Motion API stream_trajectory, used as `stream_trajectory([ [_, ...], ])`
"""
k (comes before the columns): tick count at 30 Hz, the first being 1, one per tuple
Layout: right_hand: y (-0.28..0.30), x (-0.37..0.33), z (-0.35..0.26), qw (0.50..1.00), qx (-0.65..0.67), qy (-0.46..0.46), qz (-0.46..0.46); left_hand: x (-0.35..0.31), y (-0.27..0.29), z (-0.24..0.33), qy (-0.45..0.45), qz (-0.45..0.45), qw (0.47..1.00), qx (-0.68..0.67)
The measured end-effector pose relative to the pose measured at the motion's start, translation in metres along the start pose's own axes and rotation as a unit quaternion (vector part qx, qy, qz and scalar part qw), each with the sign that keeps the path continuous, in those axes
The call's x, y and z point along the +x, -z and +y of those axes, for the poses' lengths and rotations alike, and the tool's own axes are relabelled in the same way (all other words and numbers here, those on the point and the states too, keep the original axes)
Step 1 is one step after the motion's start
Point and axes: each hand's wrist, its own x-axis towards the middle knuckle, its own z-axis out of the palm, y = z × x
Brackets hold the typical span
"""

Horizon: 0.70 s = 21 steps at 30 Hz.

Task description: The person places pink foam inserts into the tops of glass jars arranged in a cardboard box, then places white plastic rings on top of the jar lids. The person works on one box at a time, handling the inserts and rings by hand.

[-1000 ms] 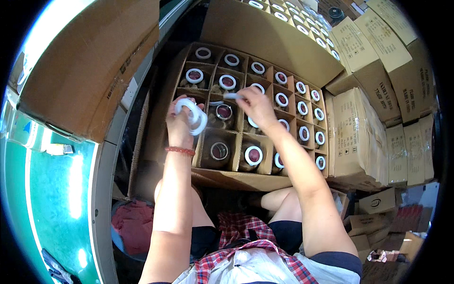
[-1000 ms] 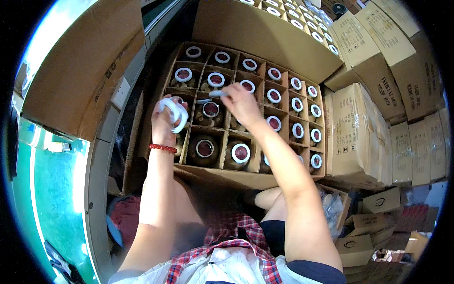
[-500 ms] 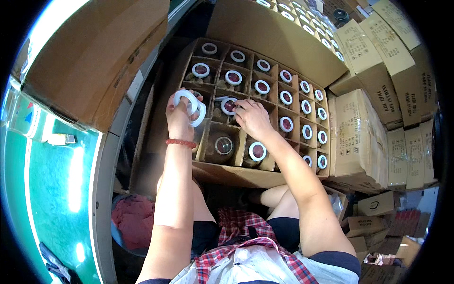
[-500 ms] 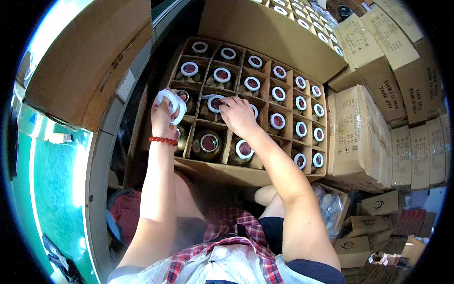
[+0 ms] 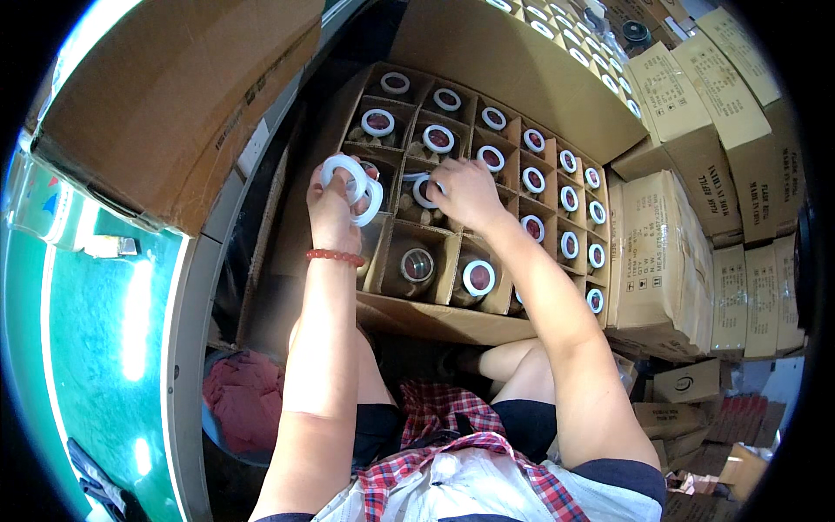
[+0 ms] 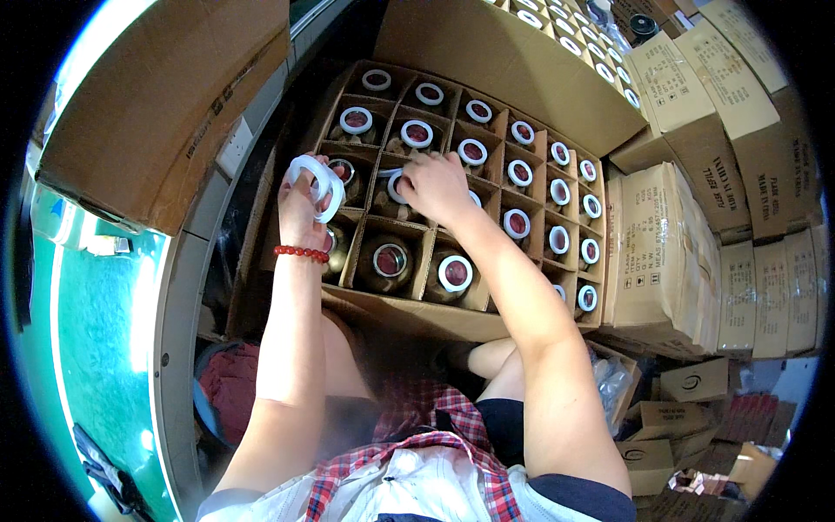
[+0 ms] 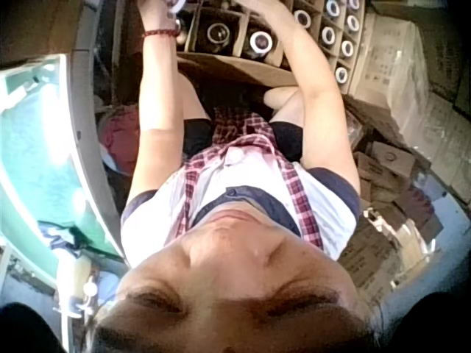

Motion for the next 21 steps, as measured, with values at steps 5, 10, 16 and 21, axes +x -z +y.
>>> stream_trajectory([
  [5, 0.005, 0.036, -0.014, 0.991, -0.036, -0.063, -0.112, 0.002, 0.000, 0.001, 0.004, -0.006, 1.000, 0.001],
  [10, -0.014, 0.057, -0.003, 0.977, 0.042, -0.149, -0.144, 0.003, 0.001, 0.003, 0.002, -0.009, 1.000, -0.012],
  [16, -0.021, 0.055, 0.013, 0.975, 0.175, -0.127, -0.058, 0.003, 0.002, 0.005, 0.004, -0.003, 1.000, -0.017],
  [21, -0.009, 0.029, 0.018, 0.940, 0.303, -0.114, 0.110, 0.006, 0.005, 0.001, -0.009, -0.019, 0.999, -0.024],
])
